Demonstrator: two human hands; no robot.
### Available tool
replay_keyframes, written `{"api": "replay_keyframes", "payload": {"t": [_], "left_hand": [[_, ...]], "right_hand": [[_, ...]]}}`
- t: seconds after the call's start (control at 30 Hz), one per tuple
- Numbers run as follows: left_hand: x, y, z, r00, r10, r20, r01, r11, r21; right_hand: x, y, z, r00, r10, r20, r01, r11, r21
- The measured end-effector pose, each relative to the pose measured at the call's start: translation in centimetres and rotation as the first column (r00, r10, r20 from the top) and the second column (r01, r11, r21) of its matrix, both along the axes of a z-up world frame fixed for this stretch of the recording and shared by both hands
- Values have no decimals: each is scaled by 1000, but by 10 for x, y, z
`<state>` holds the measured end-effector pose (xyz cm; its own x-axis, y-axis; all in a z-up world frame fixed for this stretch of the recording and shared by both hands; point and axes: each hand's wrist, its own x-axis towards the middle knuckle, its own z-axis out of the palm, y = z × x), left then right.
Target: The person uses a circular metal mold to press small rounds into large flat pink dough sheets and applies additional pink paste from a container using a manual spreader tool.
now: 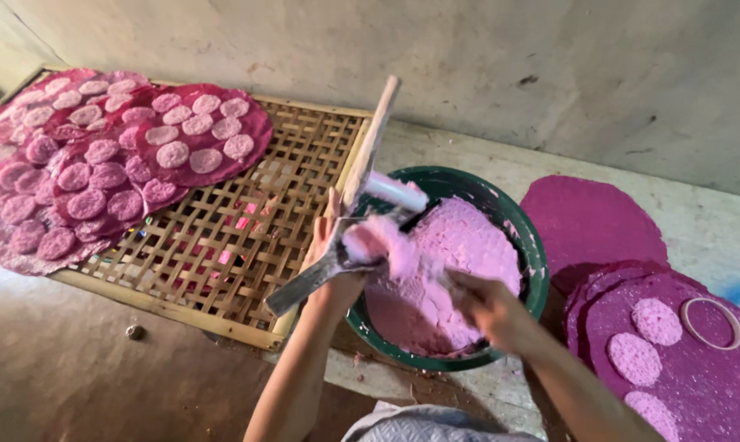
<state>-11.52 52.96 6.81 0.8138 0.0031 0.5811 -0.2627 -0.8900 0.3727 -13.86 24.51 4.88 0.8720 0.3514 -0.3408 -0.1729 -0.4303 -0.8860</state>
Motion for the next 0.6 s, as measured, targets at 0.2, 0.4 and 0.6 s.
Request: {"api": "replay_keyframes", "payload": {"t": [0.2, 0.4, 0.6], "left_hand": [[8, -14, -14, 995, 67, -77, -76, 990, -115], [40, 28, -52, 996, 70, 61, -43, 929, -366], [17, -11, -77, 831, -545, 114, 117, -30, -993]], "right_hand": [[8, 25, -24, 908, 64, 413, -64, 998, -13], [-17, 9, -15, 985, 150, 91, -135, 980, -149], [0, -10, 0, 646, 321, 692, -50, 923, -382]]}}
